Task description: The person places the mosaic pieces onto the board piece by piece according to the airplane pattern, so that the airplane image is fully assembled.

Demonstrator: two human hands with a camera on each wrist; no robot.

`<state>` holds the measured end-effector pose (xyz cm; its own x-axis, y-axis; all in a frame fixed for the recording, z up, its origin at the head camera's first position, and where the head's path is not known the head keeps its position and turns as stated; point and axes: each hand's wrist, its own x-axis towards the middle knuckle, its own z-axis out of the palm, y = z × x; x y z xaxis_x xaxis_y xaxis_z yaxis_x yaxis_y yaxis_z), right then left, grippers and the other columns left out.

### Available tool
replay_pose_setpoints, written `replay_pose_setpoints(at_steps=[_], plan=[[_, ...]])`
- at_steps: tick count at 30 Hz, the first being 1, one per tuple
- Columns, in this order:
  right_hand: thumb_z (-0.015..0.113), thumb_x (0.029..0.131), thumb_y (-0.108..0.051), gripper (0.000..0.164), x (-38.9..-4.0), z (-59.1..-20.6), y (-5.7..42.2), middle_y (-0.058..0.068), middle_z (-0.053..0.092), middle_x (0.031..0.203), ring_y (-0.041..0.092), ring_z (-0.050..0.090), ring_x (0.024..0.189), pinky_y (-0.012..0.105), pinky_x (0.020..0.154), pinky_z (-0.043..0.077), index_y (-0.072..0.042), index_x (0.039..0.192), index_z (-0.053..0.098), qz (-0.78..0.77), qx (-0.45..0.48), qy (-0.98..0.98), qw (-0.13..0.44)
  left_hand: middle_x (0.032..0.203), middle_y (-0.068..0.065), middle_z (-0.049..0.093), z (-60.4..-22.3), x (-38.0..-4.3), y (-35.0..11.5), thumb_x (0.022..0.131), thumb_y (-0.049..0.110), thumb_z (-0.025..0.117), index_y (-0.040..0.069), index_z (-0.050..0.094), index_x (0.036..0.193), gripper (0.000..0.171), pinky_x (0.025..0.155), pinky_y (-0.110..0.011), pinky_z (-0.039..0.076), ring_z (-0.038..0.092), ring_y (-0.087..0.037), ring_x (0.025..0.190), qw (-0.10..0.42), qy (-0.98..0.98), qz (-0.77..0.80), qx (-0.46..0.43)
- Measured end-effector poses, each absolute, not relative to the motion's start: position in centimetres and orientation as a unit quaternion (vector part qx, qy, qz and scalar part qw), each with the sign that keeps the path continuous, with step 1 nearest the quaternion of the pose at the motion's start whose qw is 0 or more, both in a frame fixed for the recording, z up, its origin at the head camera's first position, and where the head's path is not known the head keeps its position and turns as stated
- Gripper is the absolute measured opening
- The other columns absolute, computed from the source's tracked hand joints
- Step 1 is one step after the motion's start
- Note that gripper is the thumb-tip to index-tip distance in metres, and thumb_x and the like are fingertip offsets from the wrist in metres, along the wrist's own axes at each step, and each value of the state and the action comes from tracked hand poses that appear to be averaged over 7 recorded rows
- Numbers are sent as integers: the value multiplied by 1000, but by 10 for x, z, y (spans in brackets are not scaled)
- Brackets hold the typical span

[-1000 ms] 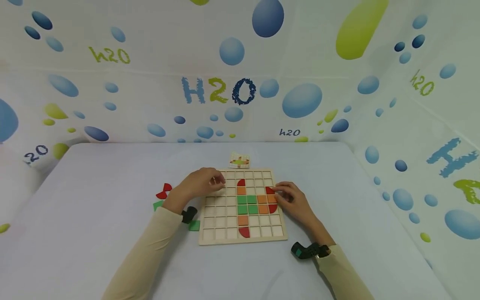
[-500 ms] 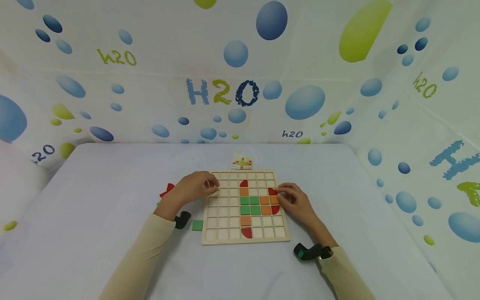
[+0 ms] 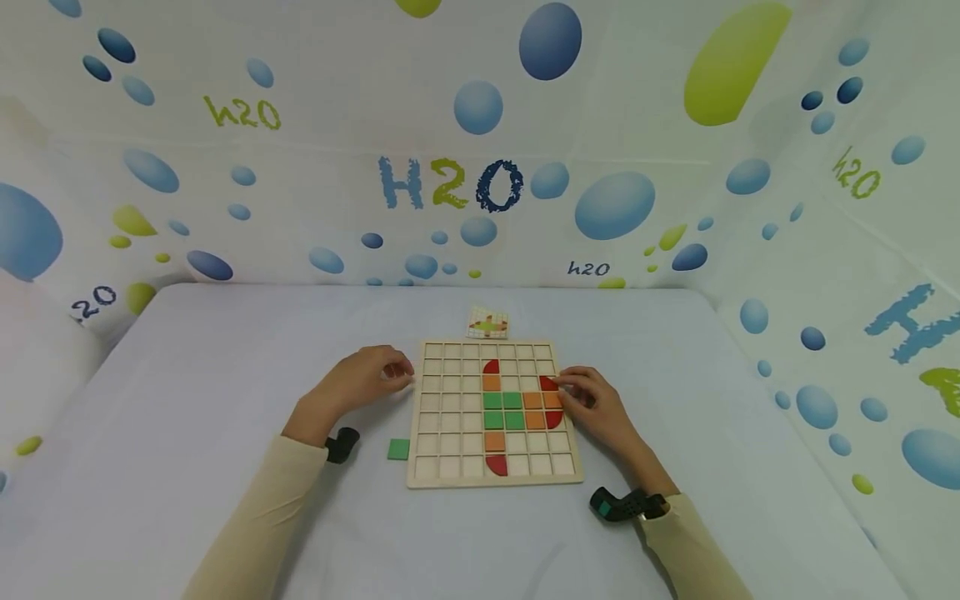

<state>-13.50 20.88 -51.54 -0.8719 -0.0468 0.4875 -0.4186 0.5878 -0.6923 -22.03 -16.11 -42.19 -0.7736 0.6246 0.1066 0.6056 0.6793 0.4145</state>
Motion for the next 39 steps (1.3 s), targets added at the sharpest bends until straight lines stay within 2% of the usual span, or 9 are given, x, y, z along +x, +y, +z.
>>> replay_pose_setpoints(at_steps=[4, 11, 14, 19, 23, 32, 39], plan=[[67, 90, -1, 20, -134, -512, 205, 18, 60, 119, 18, 48, 79, 23, 66, 40, 1, 110, 70, 431, 123, -868, 216, 97, -4, 66, -427, -221, -171, 92, 17, 66, 6, 70, 101, 14, 87, -44, 49, 61, -24, 95, 13, 918, 222, 329], [64, 89, 6, 19, -119, -488, 191, 27, 58, 116, 25, 49, 77, 24, 66, 41, 10, 108, 67, 427, 130, -868, 219, 101, -6, 65, -432, -221, -189, 91, 15, 68, 5, 70, 101, 14, 90, -46, 48, 62, -26, 98, 13, 920, 230, 316], [65, 88, 6, 20, -114, -481, 188, 27, 59, 115, 25, 49, 77, 27, 65, 42, 10, 107, 67, 426, 137, -866, 221, 101, -8, 64, -435, -221, -196, 87, 9, 70, 3, 70, 101, 15, 91, -47, 48, 60, -27, 98, 7, 915, 235, 327], [65, 88, 6, 19, -113, -479, 189, 28, 59, 114, 26, 49, 77, 26, 65, 42, 10, 107, 67, 426, 145, -864, 226, 105, -11, 62, -436, -220, -201, 80, -3, 70, 1, 69, 102, 23, 92, -48, 47, 58, -29, 100, 1, 903, 251, 348], [64, 88, 6, 19, -114, -480, 191, 29, 59, 114, 30, 50, 77, 29, 65, 43, 11, 107, 67, 428, 153, -861, 227, 109, -14, 62, -435, -219, -202, 81, -6, 68, 0, 68, 104, 24, 91, -48, 48, 58, -29, 100, 5, 901, 263, 344], [65, 87, 7, 19, -112, -480, 189, 27, 59, 114, 25, 49, 76, 25, 64, 41, 11, 106, 67, 430, 141, -862, 228, 107, -16, 66, -433, -213, -204, 84, -4, 69, -1, 67, 105, 21, 82, -43, 49, 58, -24, 90, 6, 905, 274, 324], [64, 89, 6, 20, -114, -481, 189, 28, 59, 116, 28, 49, 77, 31, 65, 43, 11, 108, 67, 427, 136, -867, 218, 107, -15, 67, -433, -209, -201, 84, 0, 71, 1, 69, 103, 20, 87, -46, 49, 60, -27, 94, -1, 916, 255, 311]])
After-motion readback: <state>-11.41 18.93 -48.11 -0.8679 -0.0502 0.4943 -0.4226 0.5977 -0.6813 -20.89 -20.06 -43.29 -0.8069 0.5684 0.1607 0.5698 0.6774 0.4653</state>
